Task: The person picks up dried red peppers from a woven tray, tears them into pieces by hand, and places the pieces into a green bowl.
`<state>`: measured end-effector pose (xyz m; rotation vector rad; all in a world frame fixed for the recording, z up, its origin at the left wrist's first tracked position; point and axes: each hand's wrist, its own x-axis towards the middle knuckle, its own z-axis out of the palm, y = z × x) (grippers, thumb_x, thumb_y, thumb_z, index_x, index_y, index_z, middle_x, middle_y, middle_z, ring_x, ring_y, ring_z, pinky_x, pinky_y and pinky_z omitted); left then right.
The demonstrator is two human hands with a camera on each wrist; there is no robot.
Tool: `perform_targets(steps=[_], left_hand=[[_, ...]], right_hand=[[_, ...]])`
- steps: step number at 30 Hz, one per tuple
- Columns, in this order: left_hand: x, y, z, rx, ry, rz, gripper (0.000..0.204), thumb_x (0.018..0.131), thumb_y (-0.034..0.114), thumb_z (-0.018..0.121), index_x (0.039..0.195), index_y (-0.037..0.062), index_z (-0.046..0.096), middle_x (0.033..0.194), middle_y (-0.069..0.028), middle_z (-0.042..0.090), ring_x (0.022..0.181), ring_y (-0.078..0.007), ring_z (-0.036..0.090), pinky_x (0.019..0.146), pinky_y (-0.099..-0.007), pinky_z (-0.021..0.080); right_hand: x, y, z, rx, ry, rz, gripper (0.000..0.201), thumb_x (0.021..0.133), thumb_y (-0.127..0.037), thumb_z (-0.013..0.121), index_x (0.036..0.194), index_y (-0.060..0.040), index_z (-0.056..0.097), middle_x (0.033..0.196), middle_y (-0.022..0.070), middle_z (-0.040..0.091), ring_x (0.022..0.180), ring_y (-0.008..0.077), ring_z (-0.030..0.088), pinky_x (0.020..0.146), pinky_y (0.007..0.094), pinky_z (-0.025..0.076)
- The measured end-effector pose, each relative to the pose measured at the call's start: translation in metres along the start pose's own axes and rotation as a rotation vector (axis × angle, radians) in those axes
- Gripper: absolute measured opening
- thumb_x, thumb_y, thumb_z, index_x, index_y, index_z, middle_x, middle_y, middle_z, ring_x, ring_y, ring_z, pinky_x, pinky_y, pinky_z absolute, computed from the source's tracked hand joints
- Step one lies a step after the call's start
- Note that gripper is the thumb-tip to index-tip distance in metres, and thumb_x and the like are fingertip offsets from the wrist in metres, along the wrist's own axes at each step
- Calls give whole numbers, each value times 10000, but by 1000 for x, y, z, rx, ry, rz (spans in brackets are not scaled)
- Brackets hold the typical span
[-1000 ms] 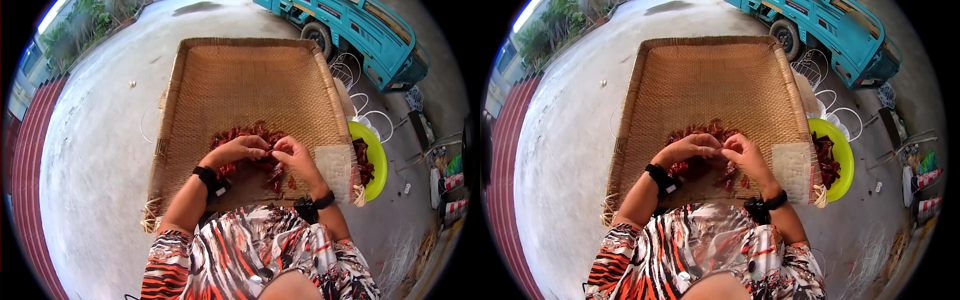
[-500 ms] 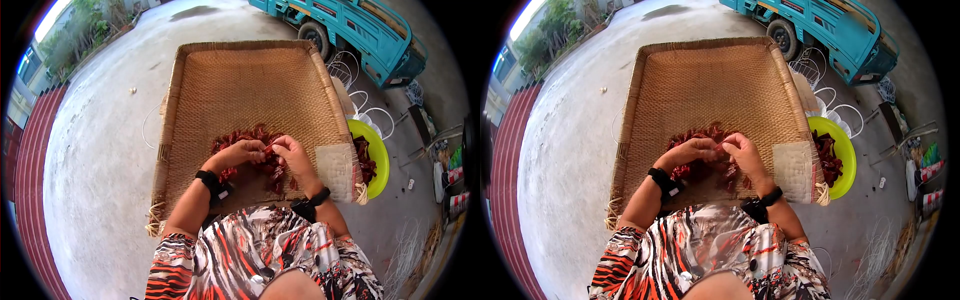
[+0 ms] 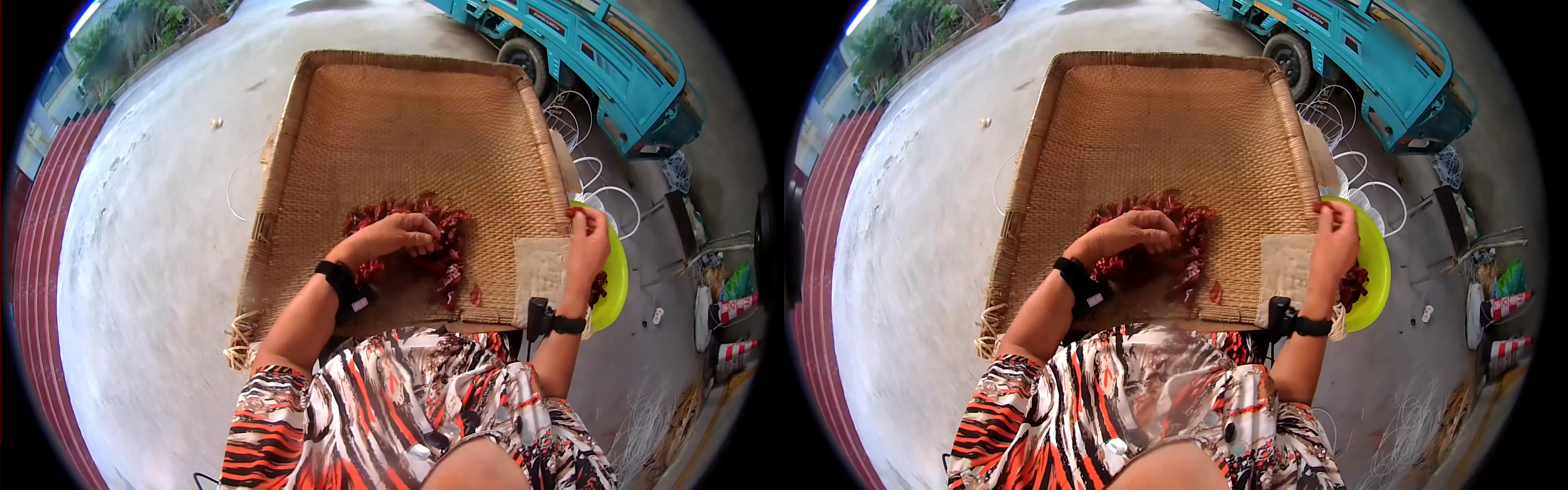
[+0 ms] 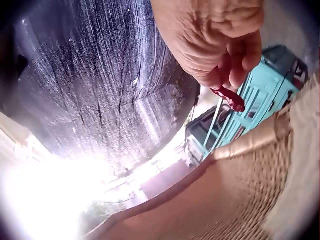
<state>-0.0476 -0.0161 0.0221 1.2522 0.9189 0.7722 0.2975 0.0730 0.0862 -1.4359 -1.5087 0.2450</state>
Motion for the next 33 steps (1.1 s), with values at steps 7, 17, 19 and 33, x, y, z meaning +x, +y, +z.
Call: perform_targets(steps=[7, 17, 19, 33], left_hand=[[-2, 1, 0, -5, 24, -7, 270, 964, 203, 591, 1174, 34, 604, 1002, -16, 660, 889, -106, 608, 802, -264, 504], [-1, -1, -1, -97, -6, 7, 270, 957, 224, 607, 1158, 43, 606, 1061, -17, 658, 913, -94, 595, 808, -257, 486], [-3, 3, 0, -73, 4, -5, 276, 958, 230, 606, 1160, 42, 603, 1053, -22, 656, 909, -98, 595, 808, -259, 486], [-1, 0, -2, -19, 7, 37, 288, 977, 319, 582, 1069, 48, 617, 931, -5, 634, 840, -99, 588, 767, -260, 488]], right_hand=[[-3, 11, 20, 41, -225, -11, 272, 870, -156, 641, 1126, -65, 621, 1065, 94, 634, 944, 255, 630, 829, 358, 501], [-63, -54, 111, -248, -818, -322, 222, 853, -203, 672, 1044, -101, 621, 1063, 99, 624, 961, 310, 626, 814, 414, 509], [-59, -57, 103, -229, -843, -306, 225, 837, -201, 685, 1020, -93, 615, 1048, 92, 633, 952, 303, 628, 802, 413, 509], [-87, -84, 86, 473, -957, -52, 170, 806, -29, 688, 955, -23, 605, 913, 59, 629, 860, 150, 611, 758, 291, 503]])
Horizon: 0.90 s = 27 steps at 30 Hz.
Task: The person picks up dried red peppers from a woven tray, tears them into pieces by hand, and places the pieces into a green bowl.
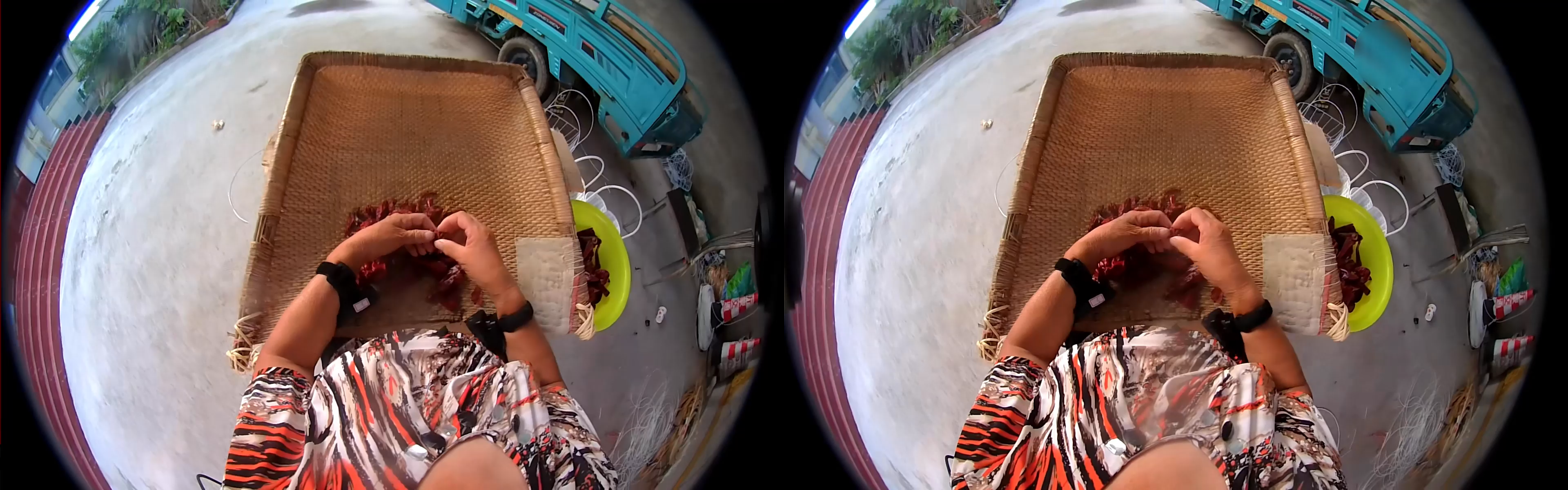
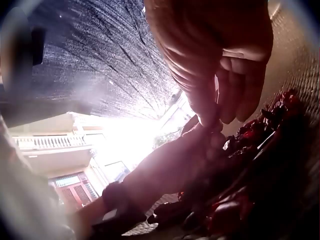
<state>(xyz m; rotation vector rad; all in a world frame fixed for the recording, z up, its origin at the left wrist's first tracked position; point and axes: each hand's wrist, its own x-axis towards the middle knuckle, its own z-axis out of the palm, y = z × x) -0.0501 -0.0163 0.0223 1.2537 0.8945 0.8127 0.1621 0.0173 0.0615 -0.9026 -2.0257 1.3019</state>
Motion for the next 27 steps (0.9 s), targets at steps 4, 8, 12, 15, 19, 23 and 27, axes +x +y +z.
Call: perform_targets(steps=[4, 8, 12, 15, 19, 23, 27], left_hand=[[-2, 4, 3, -6, -42, 20, 270, 987, 305, 566, 1029, 47, 634, 923, -17, 650, 842, -104, 599, 777, -261, 499], [-1, 5, 5, 13, 8, 2, 270, 991, 300, 558, 989, 44, 642, 936, -29, 666, 851, -112, 610, 789, -263, 506], [-1, 5, 4, -7, 42, -45, 268, 989, 300, 560, 997, 43, 634, 951, -36, 673, 849, -113, 616, 786, -264, 509], [0, 4, 4, -8, 60, -49, 248, 985, 286, 570, 991, 44, 627, 947, -37, 675, 836, -114, 619, 777, -260, 510], [2, 2, 2, 3, 39, -43, 213, 976, 255, 587, 980, 45, 622, 932, -31, 671, 819, -110, 617, 767, -255, 509], [1, 1, 2, 86, 33, -53, 212, 963, 269, 615, 943, 58, 613, 873, 0, 640, 792, -87, 588, 751, -245, 491], [-1, 4, 4, 10, 22, -23, 185, 965, 240, 613, 940, 57, 612, 870, -3, 640, 792, -87, 590, 757, -246, 494]], right_hand=[[-6, 12, -6, 341, -70, 98, 149, 840, 14, 652, 977, -30, 614, 921, 3, 618, 861, 83, 587, 780, 246, 498], [-12, 21, -38, 196, 107, 35, 181, 840, 33, 639, 1008, -28, 614, 922, 0, 624, 853, 93, 595, 792, 244, 497], [-26, 64, -122, -228, 689, 13, 177, 822, 14, 643, 996, -19, 639, 943, 68, 659, 848, 147, 645, 778, 278, 516], [-40, 67, -155, -532, 916, 49, 218, 812, -36, 674, 1025, -12, 634, 965, 99, 634, 836, 193, 659, 789, 321, 521], [-36, 61, -154, -547, 834, 108, 247, 821, -89, 684, 1044, 2, 628, 984, 118, 643, 869, 200, 654, 808, 338, 515], [0, 40, -91, -363, 345, -39, 192, 850, -97, 647, 1018, -6, 635, 997, 120, 644, 946, 251, 625, 838, 344, 501], [31, 30, -30, -562, 95, -369, 252, 811, -89, 648, 1058, -45, 634, 1050, 149, 618, 992, 333, 596, 868, 417, 492]])
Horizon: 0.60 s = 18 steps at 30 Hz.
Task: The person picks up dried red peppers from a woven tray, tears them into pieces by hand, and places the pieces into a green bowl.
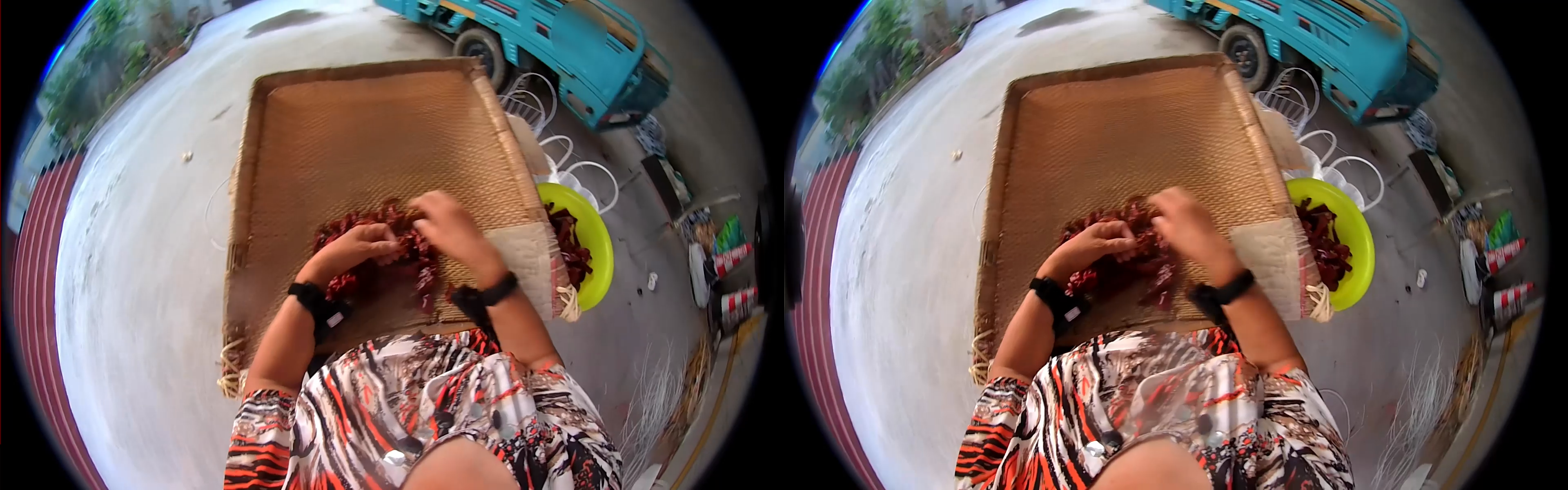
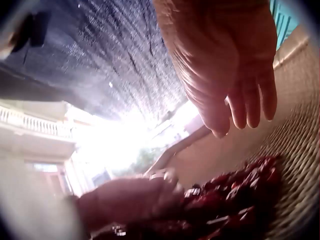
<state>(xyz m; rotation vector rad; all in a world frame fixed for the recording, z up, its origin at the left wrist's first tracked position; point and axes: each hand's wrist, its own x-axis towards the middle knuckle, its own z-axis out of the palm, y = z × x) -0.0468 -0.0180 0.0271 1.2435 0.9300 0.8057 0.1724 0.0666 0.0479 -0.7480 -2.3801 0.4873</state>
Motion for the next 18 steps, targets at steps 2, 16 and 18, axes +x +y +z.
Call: perform_targets(steps=[2, 16, 18], left_hand=[[0, -1, -1, -32, -6, -10, 174, 965, 229, 615, 941, 56, 613, 867, -4, 639, 793, -87, 592, 757, -245, 495], [0, 2, 4, -144, 161, -66, 289, 1018, 357, 489, 1057, 76, 540, 884, -31, 629, 770, -116, 623, 698, -255, 519], [-1, 2, 4, -159, 137, -48, 271, 1015, 345, 498, 1042, 80, 550, 870, -28, 633, 750, -108, 624, 690, -236, 516]], right_hand=[[10, -5, 26, -36, -4, -27, 276, 793, -78, 642, 1067, -60, 632, 1076, 133, 611, 1028, 334, 575, 880, 425, 491], [-1, -38, 18, 89, -73, 63, 210, 825, -139, 651, 986, -56, 544, 892, 144, 624, 874, 353, 633, 757, 434, 515], [-6, -38, 26, 156, -52, 77, 210, 827, -132, 645, 993, -56, 541, 905, 142, 629, 880, 348, 634, 752, 427, 516]])
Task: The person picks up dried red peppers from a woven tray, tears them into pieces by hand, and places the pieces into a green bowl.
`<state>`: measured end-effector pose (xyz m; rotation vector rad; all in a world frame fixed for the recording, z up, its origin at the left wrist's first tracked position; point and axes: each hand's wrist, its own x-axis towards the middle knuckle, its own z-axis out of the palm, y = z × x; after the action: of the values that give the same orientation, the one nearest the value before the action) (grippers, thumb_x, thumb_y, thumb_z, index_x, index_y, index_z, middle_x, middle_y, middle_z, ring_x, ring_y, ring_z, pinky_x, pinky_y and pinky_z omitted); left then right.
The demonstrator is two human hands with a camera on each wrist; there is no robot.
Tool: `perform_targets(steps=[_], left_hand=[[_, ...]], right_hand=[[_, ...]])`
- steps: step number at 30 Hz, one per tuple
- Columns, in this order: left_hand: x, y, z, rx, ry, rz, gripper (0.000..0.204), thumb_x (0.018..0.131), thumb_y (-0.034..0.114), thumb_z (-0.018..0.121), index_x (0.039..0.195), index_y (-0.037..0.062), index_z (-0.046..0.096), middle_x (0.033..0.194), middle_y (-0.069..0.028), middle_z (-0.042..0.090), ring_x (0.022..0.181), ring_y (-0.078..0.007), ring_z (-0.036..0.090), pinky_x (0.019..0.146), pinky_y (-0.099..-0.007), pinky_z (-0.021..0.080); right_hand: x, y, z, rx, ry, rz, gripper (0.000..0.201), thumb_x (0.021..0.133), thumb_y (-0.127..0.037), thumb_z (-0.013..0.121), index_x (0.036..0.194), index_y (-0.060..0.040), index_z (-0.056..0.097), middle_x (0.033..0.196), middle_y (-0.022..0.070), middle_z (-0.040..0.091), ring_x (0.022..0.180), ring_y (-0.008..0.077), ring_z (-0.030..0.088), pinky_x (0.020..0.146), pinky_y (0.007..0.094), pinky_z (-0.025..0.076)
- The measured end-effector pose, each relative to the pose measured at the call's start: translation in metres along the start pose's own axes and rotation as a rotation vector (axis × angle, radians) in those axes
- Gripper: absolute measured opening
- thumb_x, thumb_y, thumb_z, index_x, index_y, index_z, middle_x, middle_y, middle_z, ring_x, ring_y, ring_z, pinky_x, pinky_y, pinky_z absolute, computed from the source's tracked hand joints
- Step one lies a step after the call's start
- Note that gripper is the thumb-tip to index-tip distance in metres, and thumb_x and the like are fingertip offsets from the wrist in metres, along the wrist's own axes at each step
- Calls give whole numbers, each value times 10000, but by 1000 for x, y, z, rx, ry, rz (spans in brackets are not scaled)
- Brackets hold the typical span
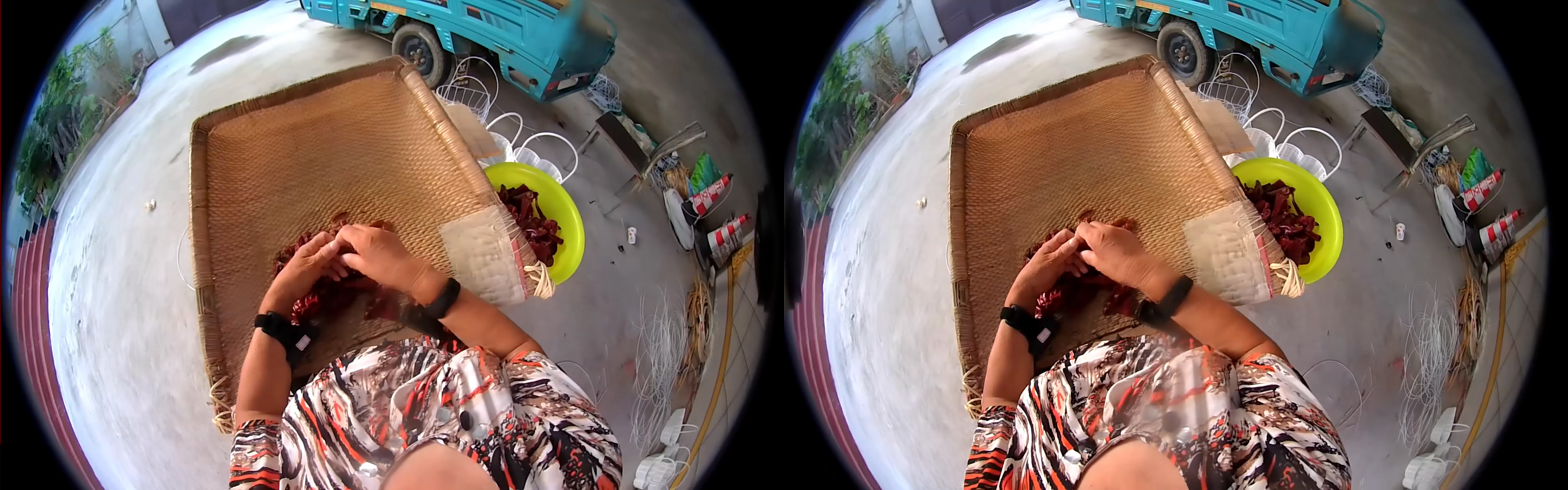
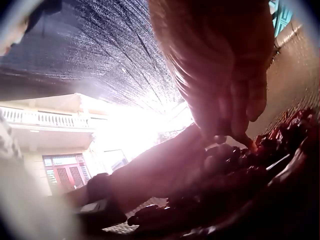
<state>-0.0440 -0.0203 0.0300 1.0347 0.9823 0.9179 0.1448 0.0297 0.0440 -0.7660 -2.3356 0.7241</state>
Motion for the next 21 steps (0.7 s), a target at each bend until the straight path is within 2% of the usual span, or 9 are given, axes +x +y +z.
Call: perform_targets(steps=[4, 7, 10, 14, 16, 17, 18, 20, 21], left_hand=[[1, -4, -6, -13, -45, -12, 245, 1016, 320, 503, 1027, 82, 562, 862, -27, 641, 752, -103, 622, 691, -231, 512], [2, -5, -4, 7, -71, -5, 228, 1016, 303, 508, 1005, 85, 575, 866, -28, 646, 774, -104, 620, 705, -238, 508], [2, -3, -2, 11, -33, -13, 220, 1016, 291, 510, 979, 87, 584, 869, -24, 644, 796, -107, 617, 718, -245, 504], [1, -4, -4, -23, 3, -12, 214, 1016, 277, 513, 959, 84, 586, 874, -18, 639, 804, -109, 616, 723, -246, 503], [0, -3, -4, -19, -3, -5, 211, 1013, 271, 519, 958, 78, 581, 882, -26, 638, 805, -110, 612, 736, -251, 507], [0, -3, -4, -22, -1, -11, 211, 1010, 273, 525, 959, 76, 580, 884, -29, 639, 805, -112, 611, 742, -253, 508], [0, -3, -3, -25, -2, -16, 211, 1007, 275, 530, 960, 75, 578, 886, -31, 639, 806, -115, 609, 747, -256, 509], [0, -2, -3, -22, 9, -22, 216, 1007, 278, 531, 960, 72, 578, 885, -34, 639, 800, -116, 609, 745, -257, 511], [1, -2, -3, -22, 9, -28, 216, 1007, 278, 532, 961, 72, 578, 887, -35, 640, 799, -116, 609, 745, -257, 511]], right_hand=[[-10, -8, -2, 224, -7, 225, 239, 811, -94, 665, 1021, -53, 558, 914, 133, 657, 876, 303, 648, 757, 386, 519], [-13, -13, -16, 187, 26, 192, 211, 813, -89, 677, 1001, -52, 588, 904, 120, 665, 853, 293, 655, 754, 371, 524], [-21, -2, -40, 67, 133, 40, 155, 827, -112, 636, 977, -79, 615, 912, 116, 658, 884, 296, 647, 753, 396, 515], [-41, 21, -92, -1, 336, 292, 133, 855, -107, 629, 985, -84, 651, 964, 96, 673, 908, 266, 655, 776, 355, 511], [-52, 23, -128, -173, 448, 459, 160, 863, -109, 631, 1018, -87, 657, 978, 86, 695, 897, 249, 667, 778, 335, 508], [-60, 43, -140, -208, 552, 480, 157, 863, -108, 627, 1015, -81, 656, 959, 85, 700, 868, 251, 668, 769, 335, 508], [-67, 52, -154, -266, 601, 533, 178, 863, -111, 627, 1035, -71, 650, 1003, 102, 687, 857, 262, 666, 770, 351, 508], [-82, 81, -164, -437, 837, 560, 233, 858, -135, 637, 1079, -61, 633, 1092, 132, 641, 838, 283, 660, 769, 382, 507], [-82, 78, -164, -432, 831, 590, 228, 857, -138, 639, 1069, -55, 632, 1061, 129, 648, 830, 272, 661, 766, 376, 509]])
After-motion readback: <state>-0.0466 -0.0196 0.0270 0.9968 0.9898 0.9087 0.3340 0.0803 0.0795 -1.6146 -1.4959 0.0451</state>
